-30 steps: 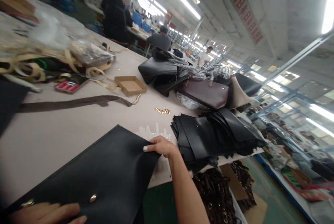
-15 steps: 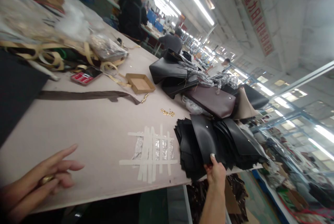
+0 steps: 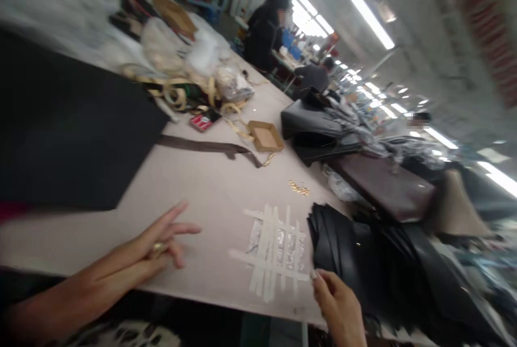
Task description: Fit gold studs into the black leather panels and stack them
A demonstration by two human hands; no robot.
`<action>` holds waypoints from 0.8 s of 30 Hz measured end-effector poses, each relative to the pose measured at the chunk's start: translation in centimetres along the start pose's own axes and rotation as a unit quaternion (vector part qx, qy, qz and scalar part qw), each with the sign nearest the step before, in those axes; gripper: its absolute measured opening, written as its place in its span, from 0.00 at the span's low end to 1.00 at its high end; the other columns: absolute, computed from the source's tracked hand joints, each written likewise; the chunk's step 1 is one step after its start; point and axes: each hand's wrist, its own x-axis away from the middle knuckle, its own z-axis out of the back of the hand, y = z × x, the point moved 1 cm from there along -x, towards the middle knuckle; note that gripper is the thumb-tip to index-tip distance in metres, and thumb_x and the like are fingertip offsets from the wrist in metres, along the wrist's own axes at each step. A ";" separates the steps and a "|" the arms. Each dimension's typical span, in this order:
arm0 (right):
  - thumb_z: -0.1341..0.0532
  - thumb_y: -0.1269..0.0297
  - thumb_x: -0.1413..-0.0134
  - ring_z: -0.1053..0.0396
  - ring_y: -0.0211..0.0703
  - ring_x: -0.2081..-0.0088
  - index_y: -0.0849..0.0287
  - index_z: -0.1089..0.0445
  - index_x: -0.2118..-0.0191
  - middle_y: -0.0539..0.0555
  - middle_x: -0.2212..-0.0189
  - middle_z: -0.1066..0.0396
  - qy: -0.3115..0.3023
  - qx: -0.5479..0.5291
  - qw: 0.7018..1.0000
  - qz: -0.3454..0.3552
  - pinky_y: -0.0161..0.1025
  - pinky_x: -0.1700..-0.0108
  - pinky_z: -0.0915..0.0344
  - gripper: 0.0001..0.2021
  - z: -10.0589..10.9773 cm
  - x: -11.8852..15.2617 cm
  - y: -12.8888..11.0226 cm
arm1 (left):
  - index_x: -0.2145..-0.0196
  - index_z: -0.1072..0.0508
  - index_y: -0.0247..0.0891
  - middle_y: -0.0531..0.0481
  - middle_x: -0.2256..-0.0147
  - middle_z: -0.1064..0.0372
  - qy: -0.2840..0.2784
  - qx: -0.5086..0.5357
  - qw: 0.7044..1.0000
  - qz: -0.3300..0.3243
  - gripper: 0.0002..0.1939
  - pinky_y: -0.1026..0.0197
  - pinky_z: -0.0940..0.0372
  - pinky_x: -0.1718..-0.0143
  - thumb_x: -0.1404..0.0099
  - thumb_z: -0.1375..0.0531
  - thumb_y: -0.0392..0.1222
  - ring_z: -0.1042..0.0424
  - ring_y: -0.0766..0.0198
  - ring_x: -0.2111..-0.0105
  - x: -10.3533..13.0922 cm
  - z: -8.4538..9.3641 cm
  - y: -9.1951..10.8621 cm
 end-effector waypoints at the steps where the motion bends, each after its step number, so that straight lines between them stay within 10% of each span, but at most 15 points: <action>1: 0.34 0.40 0.54 0.24 0.48 0.71 0.60 0.23 0.59 0.54 0.73 0.23 -0.019 -0.007 0.999 0.045 0.36 0.71 0.28 0.26 -1.7 0.4 -2.1 | 0.29 0.70 0.53 0.47 0.50 0.27 -0.024 -0.012 0.999 -0.020 0.34 0.49 0.44 0.40 0.26 0.55 0.44 0.29 0.57 0.49 0.3 0.0 1.0; 9: 0.38 0.63 0.40 0.26 0.40 0.65 0.53 0.25 0.53 0.51 0.62 0.22 -0.205 -0.060 0.884 0.416 0.35 0.60 0.29 0.10 -13.9 7.4 -18.5 | 0.31 0.81 0.46 0.33 0.28 0.65 -0.018 0.009 0.998 -0.065 0.43 0.55 0.33 0.49 0.31 0.54 0.30 0.35 0.57 0.39 0.8 1.4 3.0; 12: 0.39 0.68 0.40 0.28 0.37 0.67 0.51 0.28 0.50 0.48 0.63 0.23 -0.215 -0.062 0.845 0.485 0.33 0.64 0.31 0.13 -16.0 9.2 -22.0 | 0.30 0.77 0.42 0.34 0.29 0.61 0.003 -0.017 0.996 -0.085 0.43 0.52 0.38 0.42 0.32 0.52 0.29 0.42 0.55 0.35 1.2 2.0 3.0; 19: 0.38 0.69 0.41 0.29 0.36 0.69 0.53 0.27 0.58 0.46 0.68 0.24 -0.221 -0.081 0.848 0.476 0.32 0.64 0.31 0.06 -18.8 9.4 -23.8 | 0.29 0.74 0.38 0.35 0.28 0.61 0.027 -0.040 0.991 -0.122 0.46 0.47 0.52 0.32 0.36 0.50 0.27 0.50 0.54 0.32 1.2 3.3 2.7; 24: 0.37 0.66 0.40 0.23 0.41 0.63 0.54 0.30 0.54 0.52 0.61 0.21 -0.291 -0.170 0.861 0.381 0.37 0.60 0.27 0.08 -19.7 7.8 -23.0 | 0.32 0.53 0.35 0.32 0.34 0.45 0.070 0.199 0.977 0.003 0.41 0.48 0.39 0.41 0.39 0.41 0.37 0.35 0.51 0.40 0.3 3.6 1.7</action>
